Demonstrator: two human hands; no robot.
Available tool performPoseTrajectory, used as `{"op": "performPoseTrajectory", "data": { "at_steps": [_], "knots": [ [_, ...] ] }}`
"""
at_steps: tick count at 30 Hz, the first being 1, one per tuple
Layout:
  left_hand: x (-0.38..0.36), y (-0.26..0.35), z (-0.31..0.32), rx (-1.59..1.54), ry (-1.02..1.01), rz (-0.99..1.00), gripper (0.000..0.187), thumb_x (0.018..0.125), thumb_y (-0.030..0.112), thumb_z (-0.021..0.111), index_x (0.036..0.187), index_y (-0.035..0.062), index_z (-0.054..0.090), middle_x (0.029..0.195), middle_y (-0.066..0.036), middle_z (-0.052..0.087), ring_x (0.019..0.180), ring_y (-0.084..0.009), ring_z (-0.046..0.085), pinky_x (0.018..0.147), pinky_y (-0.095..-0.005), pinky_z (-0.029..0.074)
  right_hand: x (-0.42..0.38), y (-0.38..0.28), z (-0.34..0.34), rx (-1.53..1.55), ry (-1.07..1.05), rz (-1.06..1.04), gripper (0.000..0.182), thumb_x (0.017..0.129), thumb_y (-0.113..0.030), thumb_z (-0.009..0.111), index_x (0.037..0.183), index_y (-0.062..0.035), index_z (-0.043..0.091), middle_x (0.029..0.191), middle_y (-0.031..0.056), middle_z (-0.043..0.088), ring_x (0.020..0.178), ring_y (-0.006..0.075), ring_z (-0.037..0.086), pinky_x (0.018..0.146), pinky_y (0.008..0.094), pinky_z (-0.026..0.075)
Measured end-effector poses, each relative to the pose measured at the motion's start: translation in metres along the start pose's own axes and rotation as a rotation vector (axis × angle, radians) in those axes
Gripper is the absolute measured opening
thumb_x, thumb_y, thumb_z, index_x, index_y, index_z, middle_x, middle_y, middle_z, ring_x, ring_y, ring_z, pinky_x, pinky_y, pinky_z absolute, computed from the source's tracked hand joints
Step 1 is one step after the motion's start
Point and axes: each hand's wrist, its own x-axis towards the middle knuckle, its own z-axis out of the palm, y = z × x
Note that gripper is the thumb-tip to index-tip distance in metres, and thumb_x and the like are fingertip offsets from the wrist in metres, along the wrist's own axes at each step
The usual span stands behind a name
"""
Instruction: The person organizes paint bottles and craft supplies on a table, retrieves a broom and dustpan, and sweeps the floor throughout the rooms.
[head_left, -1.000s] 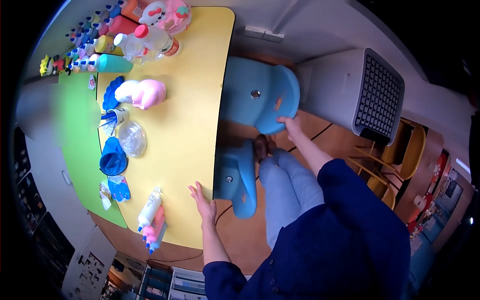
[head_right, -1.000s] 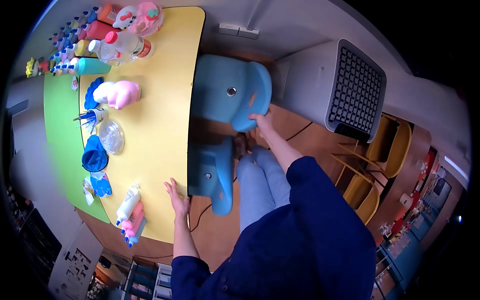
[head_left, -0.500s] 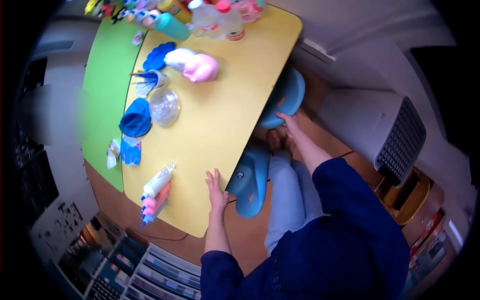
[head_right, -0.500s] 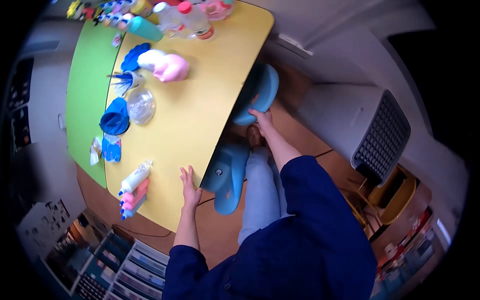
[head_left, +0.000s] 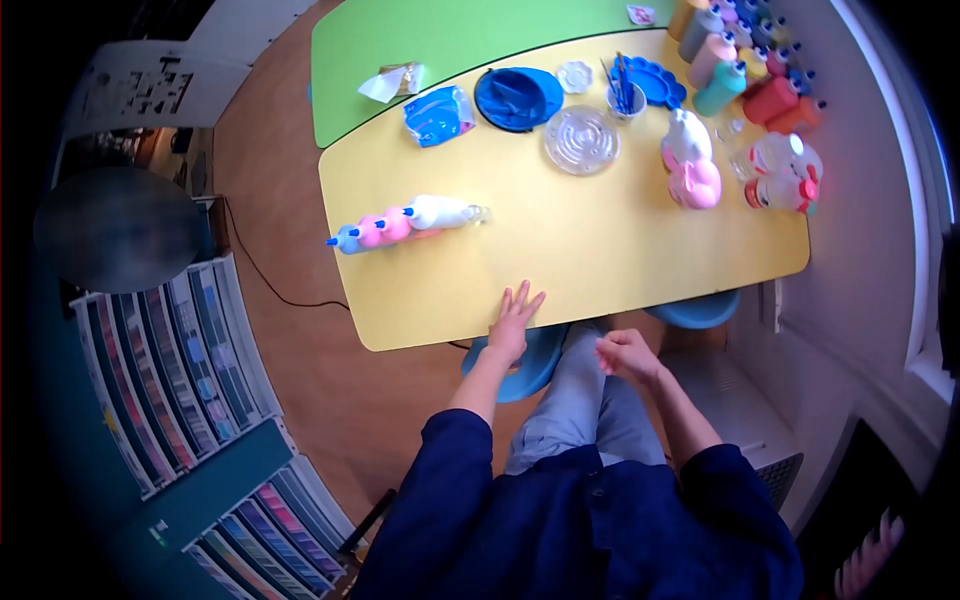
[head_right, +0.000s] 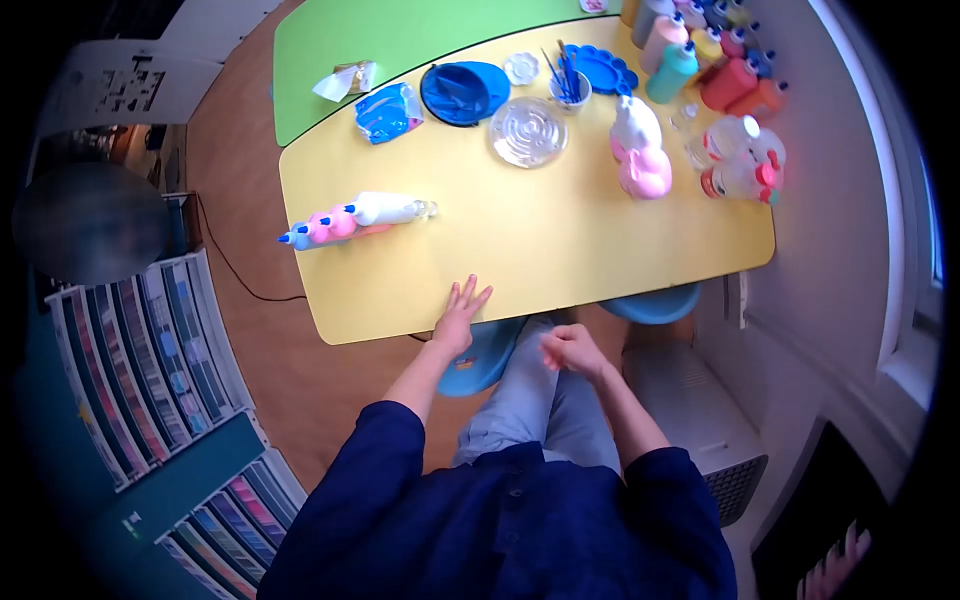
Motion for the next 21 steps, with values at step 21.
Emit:
{"op": "performPoseTrajectory", "data": {
  "at_steps": [21],
  "knots": [
    [0.004, -0.002, -0.007, -0.006, -0.105, -0.022, 0.075, 0.071, -0.005, 0.055, 0.139, 0.019, 0.037, 0.152, -0.005, 0.017, 0.141, -0.0364, 0.006, 0.093, -0.0732, 0.029, 0.182, -0.267, 0.188, -1.221, 0.226, -1.035, 0.044, 0.058, -0.016, 0.071, 0.094, -0.0063, 0.048, 0.092, 0.0095, 0.054, 0.091, 0.0264, 0.054, 0.071, 0.0373, 0.046]
  ]
}}
